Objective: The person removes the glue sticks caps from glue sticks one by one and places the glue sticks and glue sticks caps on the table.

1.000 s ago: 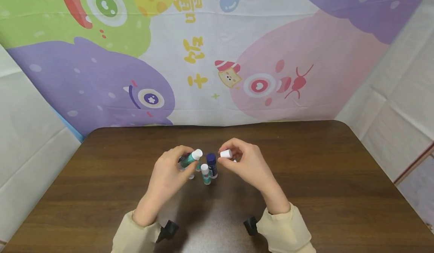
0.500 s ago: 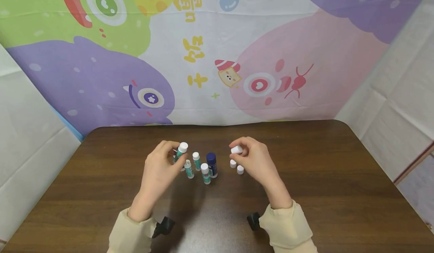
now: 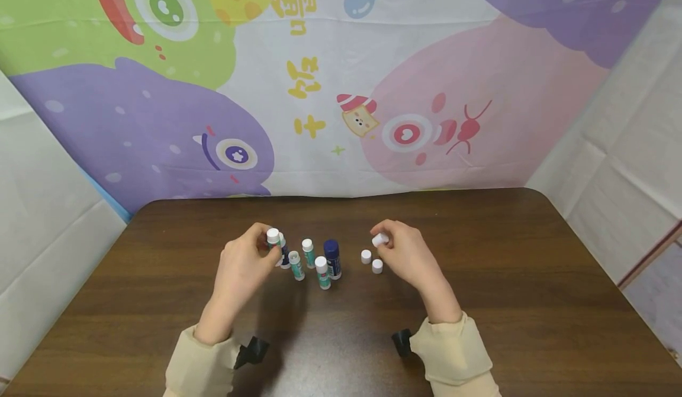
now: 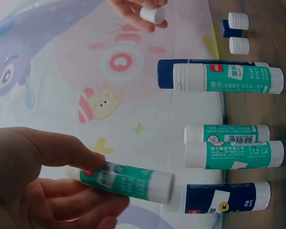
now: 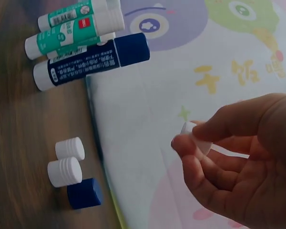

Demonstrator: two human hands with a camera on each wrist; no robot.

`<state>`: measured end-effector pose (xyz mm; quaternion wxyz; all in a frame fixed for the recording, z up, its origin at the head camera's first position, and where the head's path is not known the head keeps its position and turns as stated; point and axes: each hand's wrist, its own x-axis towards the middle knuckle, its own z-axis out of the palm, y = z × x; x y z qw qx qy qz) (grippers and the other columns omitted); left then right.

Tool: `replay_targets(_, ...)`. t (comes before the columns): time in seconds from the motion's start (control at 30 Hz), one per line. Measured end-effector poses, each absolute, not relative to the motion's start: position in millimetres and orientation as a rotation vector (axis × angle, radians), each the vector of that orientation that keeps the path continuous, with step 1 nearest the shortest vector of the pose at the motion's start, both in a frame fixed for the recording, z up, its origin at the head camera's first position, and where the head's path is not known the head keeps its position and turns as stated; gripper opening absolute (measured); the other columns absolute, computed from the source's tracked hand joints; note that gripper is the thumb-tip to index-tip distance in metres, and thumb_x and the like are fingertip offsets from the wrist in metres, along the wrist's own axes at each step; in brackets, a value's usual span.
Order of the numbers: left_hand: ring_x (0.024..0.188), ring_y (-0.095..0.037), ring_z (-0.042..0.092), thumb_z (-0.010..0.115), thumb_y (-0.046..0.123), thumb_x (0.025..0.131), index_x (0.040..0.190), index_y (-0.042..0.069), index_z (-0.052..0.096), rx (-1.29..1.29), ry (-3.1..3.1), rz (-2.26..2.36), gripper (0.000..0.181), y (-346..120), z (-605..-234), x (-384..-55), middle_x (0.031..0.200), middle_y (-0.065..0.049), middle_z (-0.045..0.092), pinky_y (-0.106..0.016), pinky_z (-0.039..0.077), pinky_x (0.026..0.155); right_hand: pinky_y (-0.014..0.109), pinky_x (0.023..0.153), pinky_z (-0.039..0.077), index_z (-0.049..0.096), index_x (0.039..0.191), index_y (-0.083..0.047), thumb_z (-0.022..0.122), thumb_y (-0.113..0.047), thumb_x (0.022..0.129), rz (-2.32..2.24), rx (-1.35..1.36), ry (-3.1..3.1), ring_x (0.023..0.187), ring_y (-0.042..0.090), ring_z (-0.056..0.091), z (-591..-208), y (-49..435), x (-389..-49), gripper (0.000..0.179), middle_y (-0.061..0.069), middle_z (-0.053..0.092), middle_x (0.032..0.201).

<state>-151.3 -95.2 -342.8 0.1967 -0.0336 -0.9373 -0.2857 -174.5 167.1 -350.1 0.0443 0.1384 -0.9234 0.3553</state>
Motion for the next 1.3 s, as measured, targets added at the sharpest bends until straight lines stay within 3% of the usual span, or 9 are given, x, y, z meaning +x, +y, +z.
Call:
replay_targets(0.1,0.053,-0.02,0.052,0.062,0.009,0.072,0.088,0.008,0.06,-0.066,-2.672,-0.792,0.016,-97,-343,-151,0.068,-0.002,0.06,-0.037,0.042,0.051,0.026,0.054,0.035,0.061,0.101,-0.003,0.056,-0.001,0.079,1.048,0.411,-2.846,0.059,0.014,0.042,-352,169,-175,0.023,0.002,0.048,0.064)
replay_targets(0.23,0.055,-0.025,0.056,0.061,0.008,0.072,0.089,0.007,0.059,-0.04,-2.72,-0.784,0.018,-98,-346,-151,0.071,-0.005,0.064,-0.04,0.043,0.051,0.027,0.058,0.037,0.06,0.102,0.0,0.056,-0.001,0.078,0.998,0.396,-2.884,0.064,0.014,0.047,-354,171,-177,0.025,0.004,0.056,0.072)
replay_targets(0.47,0.067,-0.029,0.061,0.063,0.004,0.069,0.087,0.005,0.059,-0.106,-2.759,-0.74,0.018,-101,-351,-154,0.079,-0.007,0.064,-0.045,0.047,0.06,0.03,0.063,0.045,0.06,0.098,0.002,0.06,-0.006,0.081,0.978,0.371,-2.959,0.072,0.017,0.057,-357,174,-179,0.019,0.008,0.064,0.082)
replay_targets(0.7,0.071,-0.029,0.061,0.062,0.001,0.068,0.082,0.002,0.058,-0.156,-2.807,-0.706,0.015,-103,-357,-157,0.074,-0.009,0.059,-0.045,0.046,0.062,0.03,0.06,0.042,0.06,0.09,-0.002,0.063,-0.01,0.079,0.919,0.335,-3.063,0.068,0.017,0.052,-359,177,-180,0.014,0.006,0.061,0.079)
replay_targets(1.0,0.065,-0.028,0.06,0.062,0.001,0.068,0.083,0.004,0.059,-0.135,-2.946,-0.666,0.016,-104,-359,-158,0.076,-0.01,0.063,-0.039,0.043,0.051,0.028,0.057,0.036,0.057,0.082,-0.005,0.07,-0.014,0.074,0.874,0.31,-3.159,0.065,0.016,0.047,-364,177,-181,0.018,0.003,0.052,0.071)
replay_targets(1.3,0.062,-0.028,0.059,0.063,0.001,0.067,0.08,0.005,0.059,-0.144,-3.004,-0.629,0.014,-105,-359,-158,0.071,-0.008,0.062,-0.038,0.043,0.049,0.027,0.055,0.034,0.056,0.079,-0.006,0.071,-0.014,0.072,0.836,0.311,-3.198,0.063,0.015,0.044,-368,178,-181,0.019,0.001,0.048,0.068)
